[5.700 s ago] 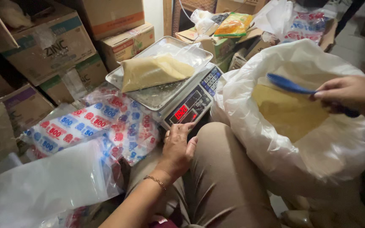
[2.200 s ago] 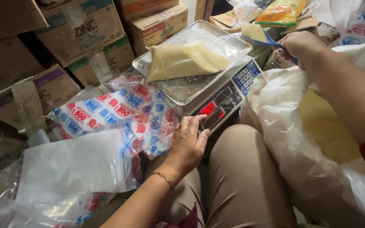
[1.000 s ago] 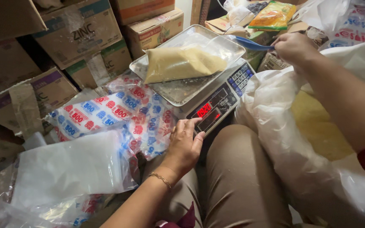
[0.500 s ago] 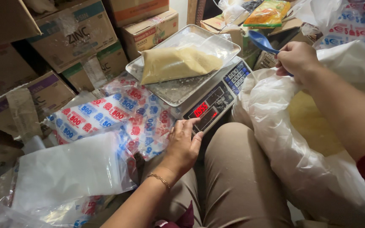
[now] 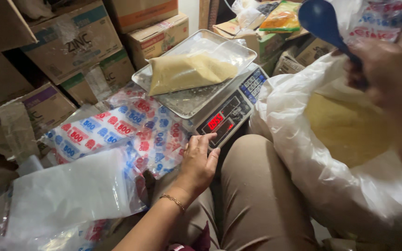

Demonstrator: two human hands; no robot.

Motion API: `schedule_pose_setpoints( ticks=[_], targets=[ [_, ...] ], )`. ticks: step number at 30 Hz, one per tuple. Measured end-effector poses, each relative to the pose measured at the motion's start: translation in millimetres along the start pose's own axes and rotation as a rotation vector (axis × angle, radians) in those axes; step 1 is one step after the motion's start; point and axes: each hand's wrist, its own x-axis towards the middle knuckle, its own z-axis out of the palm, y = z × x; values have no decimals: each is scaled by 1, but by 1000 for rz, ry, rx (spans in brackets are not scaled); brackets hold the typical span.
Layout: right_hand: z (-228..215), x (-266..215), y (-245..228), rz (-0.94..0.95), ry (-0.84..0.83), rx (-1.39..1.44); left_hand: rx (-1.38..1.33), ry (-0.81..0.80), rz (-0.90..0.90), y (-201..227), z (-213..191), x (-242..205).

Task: The person scoops a yellow powder from a large sack into small plastic bags using a blue scoop. They place each filled bag on a digital scale to check the weight, then tie the bag closed and set it aside. The process is repeated for multiple bags.

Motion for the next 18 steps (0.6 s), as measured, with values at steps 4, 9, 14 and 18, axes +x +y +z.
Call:
schedule_pose_setpoints(
  ticks=[4,9,14,18],
  targets=[
    [-87,-23,27,217,-78,-70,-25,-33,-17,7,5,-1],
    [-145,-41,64,438,-88,-296,-49,-49,22,16,11,2],
    [-105,-32,101,459,-98,-569,-42,-38,61,20,15,2],
    [-51,-5,135,296,-158,-1102,-20,-24,56,19,10,2]
  ],
)
